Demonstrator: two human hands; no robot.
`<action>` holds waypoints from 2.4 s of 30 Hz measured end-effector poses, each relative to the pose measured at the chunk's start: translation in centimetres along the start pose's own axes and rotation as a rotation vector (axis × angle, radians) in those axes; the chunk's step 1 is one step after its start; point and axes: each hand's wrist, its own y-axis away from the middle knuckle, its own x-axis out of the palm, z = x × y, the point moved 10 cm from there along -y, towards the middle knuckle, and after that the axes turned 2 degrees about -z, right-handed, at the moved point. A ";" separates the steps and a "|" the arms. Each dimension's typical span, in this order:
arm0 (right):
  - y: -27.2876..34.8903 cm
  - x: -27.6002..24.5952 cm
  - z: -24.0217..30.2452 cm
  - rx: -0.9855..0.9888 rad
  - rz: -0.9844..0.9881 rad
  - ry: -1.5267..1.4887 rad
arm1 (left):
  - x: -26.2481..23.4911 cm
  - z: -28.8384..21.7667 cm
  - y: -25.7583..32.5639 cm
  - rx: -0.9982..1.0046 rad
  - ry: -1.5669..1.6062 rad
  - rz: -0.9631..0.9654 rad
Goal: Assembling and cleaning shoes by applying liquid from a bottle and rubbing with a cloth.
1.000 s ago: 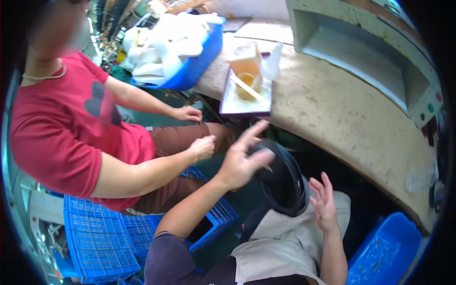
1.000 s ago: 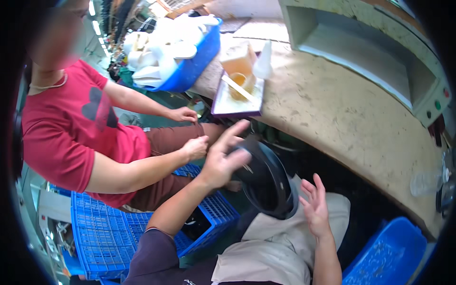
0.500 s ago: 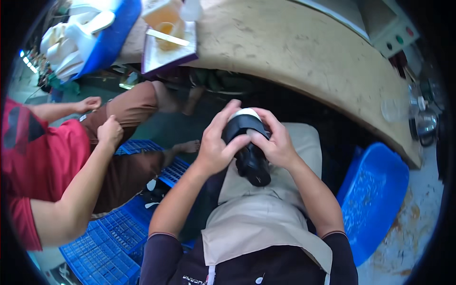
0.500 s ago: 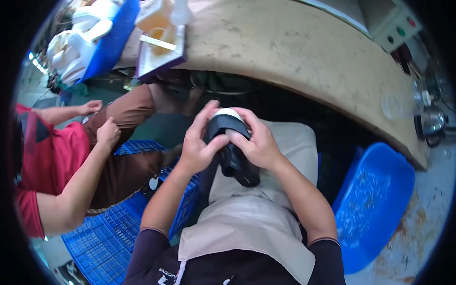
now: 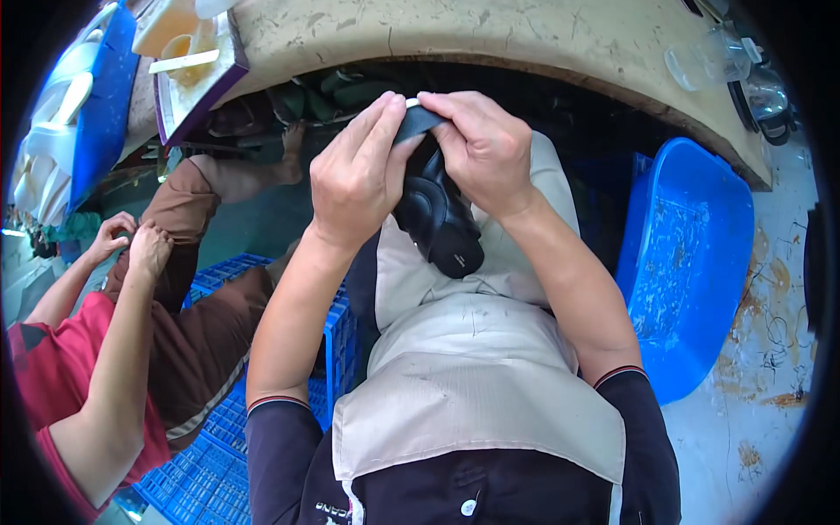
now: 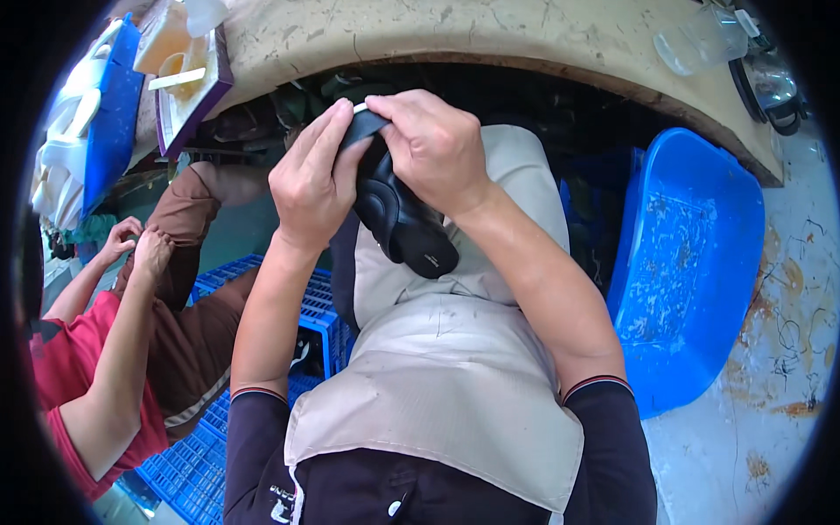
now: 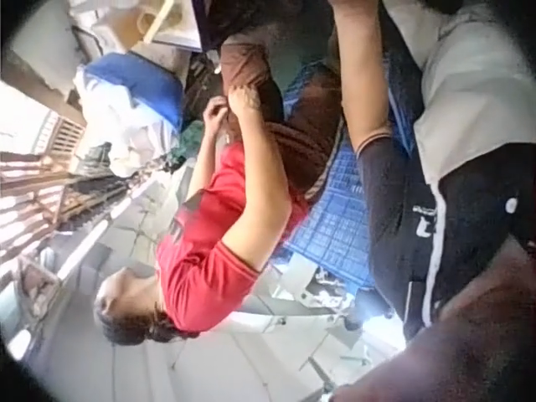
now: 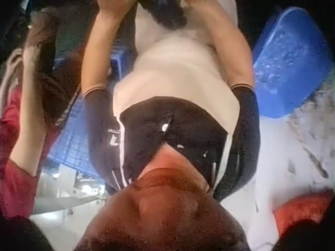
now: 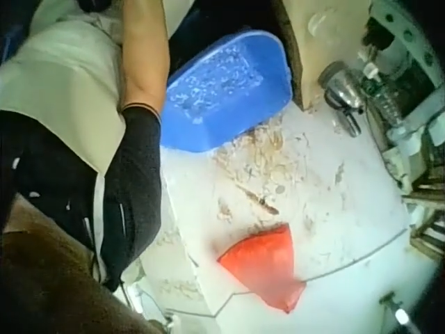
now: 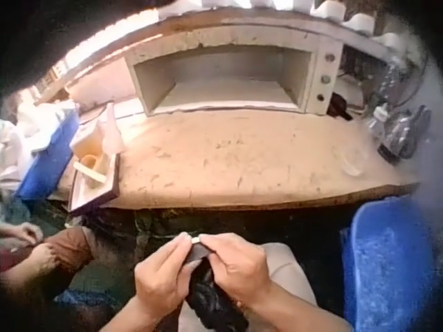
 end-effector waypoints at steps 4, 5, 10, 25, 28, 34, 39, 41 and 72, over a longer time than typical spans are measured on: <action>1.5 0.1 -0.6 -0.115 -0.052 0.102 | 1.2 1.0 0.9 0.000 0.001 0.001; 1.8 0.0 -1.0 -0.087 -0.066 0.108 | 1.4 1.5 0.9 -0.044 0.023 0.009; 3.7 -0.2 -2.7 0.085 -0.088 0.043 | 2.2 2.5 1.6 -0.306 0.120 0.069; 6.5 2.8 -9.8 1.180 0.145 -0.960 | 10.0 7.6 6.4 -1.186 1.140 0.154; 7.4 3.0 -11.9 1.180 0.184 -0.764 | 11.1 7.9 7.6 -1.338 1.224 0.069; 5.6 0.6 -12.3 0.792 0.254 -0.407 | 12.6 8.0 8.9 -1.414 1.286 0.111; 4.7 -0.2 -13.0 0.830 0.297 -0.245 | 12.6 5.3 7.4 -1.296 1.077 0.319; 3.6 -0.9 -12.7 0.822 0.266 -0.198 | 12.6 4.9 7.1 -1.260 1.087 0.352; 10.0 6.6 -14.8 0.805 0.262 -0.445 | 11.4 8.0 12.7 -1.367 1.500 0.033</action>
